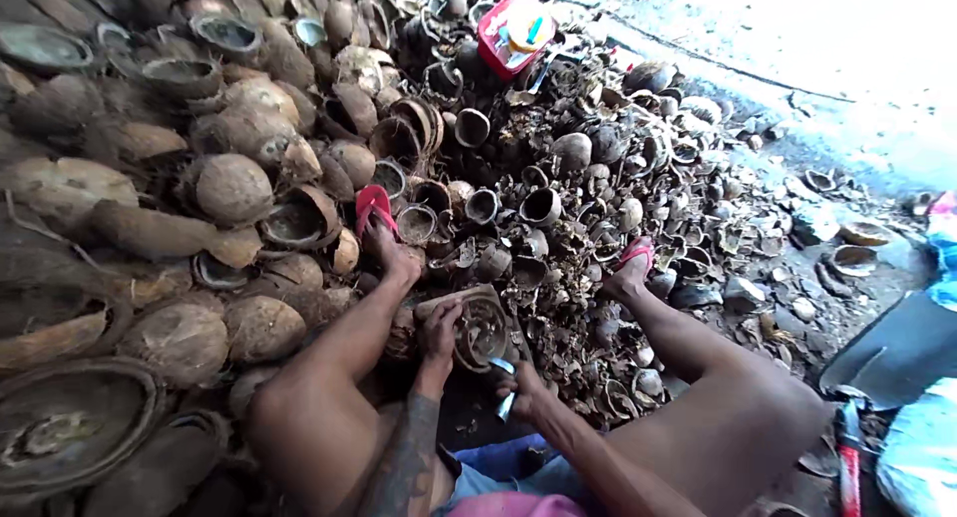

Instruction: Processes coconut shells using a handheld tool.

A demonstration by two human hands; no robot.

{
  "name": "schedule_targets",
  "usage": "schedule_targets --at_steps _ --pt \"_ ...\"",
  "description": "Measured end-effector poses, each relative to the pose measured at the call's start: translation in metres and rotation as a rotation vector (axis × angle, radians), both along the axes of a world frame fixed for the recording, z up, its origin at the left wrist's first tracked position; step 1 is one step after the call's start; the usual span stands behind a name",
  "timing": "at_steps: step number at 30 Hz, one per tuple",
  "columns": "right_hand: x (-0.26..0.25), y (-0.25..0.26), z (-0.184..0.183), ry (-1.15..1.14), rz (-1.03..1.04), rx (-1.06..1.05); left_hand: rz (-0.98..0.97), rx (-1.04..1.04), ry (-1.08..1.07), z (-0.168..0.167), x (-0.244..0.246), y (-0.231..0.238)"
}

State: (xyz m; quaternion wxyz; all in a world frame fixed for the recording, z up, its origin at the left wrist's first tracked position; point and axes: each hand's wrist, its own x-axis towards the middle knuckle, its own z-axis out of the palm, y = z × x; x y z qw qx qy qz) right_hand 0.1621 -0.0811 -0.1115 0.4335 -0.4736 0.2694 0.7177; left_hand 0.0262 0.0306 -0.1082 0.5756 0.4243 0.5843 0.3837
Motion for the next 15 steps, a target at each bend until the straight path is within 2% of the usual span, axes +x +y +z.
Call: schedule_targets --at_steps 3,5,7,9,11,13,14,15 --pt "0.001 -0.025 0.005 0.117 -0.060 0.003 -0.087 -0.183 -0.215 0.005 -0.008 -0.010" --pt "0.013 -0.035 0.012 0.163 -0.111 0.023 -0.139 -0.235 -0.268 0.042 0.010 -0.012" --pt "0.033 -0.039 0.024 0.154 -0.153 0.078 -0.309 -0.191 -0.306 0.068 0.031 -0.008" --pt "0.059 -0.045 0.041 0.016 -0.176 0.177 -0.485 0.035 -0.287 0.063 0.057 -0.003" --pt "0.092 -0.050 0.064 -0.345 -0.168 0.242 -0.447 0.334 0.067 0.084 0.102 -0.011" --pt "0.124 -0.057 0.082 -0.801 -0.162 0.211 -0.401 0.708 0.474 0.082 0.132 -0.024" --pt "0.138 -0.060 0.087 -0.981 -0.177 0.173 -0.451 0.765 0.607 0.072 0.138 -0.030" --pt "0.151 -0.064 0.090 -1.112 -0.191 0.136 -0.562 0.710 0.711 0.055 0.140 -0.037"
